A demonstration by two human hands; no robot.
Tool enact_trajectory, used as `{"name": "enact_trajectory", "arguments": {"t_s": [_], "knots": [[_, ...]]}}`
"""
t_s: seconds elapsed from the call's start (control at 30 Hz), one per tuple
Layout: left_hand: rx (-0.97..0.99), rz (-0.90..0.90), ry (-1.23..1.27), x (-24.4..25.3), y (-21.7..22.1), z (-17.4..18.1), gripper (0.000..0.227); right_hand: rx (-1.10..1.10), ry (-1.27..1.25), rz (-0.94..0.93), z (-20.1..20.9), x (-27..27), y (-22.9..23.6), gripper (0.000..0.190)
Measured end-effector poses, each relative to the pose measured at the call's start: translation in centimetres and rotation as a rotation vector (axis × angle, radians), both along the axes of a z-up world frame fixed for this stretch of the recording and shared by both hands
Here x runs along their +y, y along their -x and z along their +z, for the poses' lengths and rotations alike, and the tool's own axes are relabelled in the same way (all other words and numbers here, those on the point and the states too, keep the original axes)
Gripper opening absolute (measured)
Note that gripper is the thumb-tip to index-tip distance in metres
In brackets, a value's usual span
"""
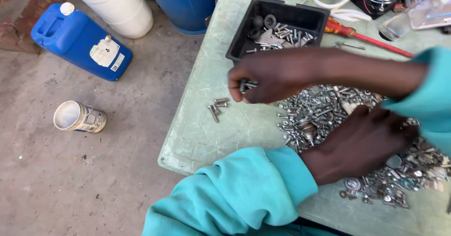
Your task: The person sorts a large pile of mixed metal fasteners on a workbench, picking individual screws, bolts, and washers by hand and placing them into a black plastic tray. The person repeatedly sifts through the pile, selects specific items, and transfers them to the tray.
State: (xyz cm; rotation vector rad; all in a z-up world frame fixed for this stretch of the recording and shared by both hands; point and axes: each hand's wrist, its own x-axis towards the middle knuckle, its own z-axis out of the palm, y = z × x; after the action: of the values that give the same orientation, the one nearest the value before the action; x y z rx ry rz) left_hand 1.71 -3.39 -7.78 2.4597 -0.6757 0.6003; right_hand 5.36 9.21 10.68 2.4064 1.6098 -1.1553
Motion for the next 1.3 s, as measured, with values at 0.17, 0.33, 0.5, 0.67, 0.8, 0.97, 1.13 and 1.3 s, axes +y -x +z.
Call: {"name": "enact_trajectory", "arguments": {"t_s": [0.17,0.33,0.5,0.67,0.8,0.97,1.13,1.3], "knots": [[-0.044,0.017,0.057,-1.2,-0.3,-1.2,0.044,-0.105,-0.238,0.262,-9.2,4.1,-2.3,0.03],[-0.084,0.038,0.147,-2.2,-0.4,-1.7,0.03,-0.113,-0.111,0.299,-7.0,3.3,-1.9,0.052],[-0.114,0.006,0.236,-2.2,-0.2,-1.5,0.022,-0.008,-0.202,0.366,-7.6,1.9,-3.5,0.06],[-0.077,0.006,0.183,-1.8,-0.3,-0.6,0.022,0.028,-0.283,0.365,-7.8,1.0,-3.5,0.072],[-0.088,-0.048,0.179,-1.4,-0.5,-0.2,0.025,-0.041,-0.323,0.383,-9.7,0.2,-3.9,0.08],[-0.094,-0.038,0.169,-1.7,-0.5,-0.6,0.027,-0.086,-0.401,0.326,-8.9,0.1,-2.9,0.067],[-0.092,-0.008,0.153,-2.1,-0.7,-0.9,0.029,-0.105,-0.525,0.365,-6.3,3.0,-1.4,0.049],[-0.1,-0.009,0.114,-2.2,-1.4,-1.1,0.032,-0.18,-0.366,0.501,-9.1,6.7,-1.9,0.071]]}}
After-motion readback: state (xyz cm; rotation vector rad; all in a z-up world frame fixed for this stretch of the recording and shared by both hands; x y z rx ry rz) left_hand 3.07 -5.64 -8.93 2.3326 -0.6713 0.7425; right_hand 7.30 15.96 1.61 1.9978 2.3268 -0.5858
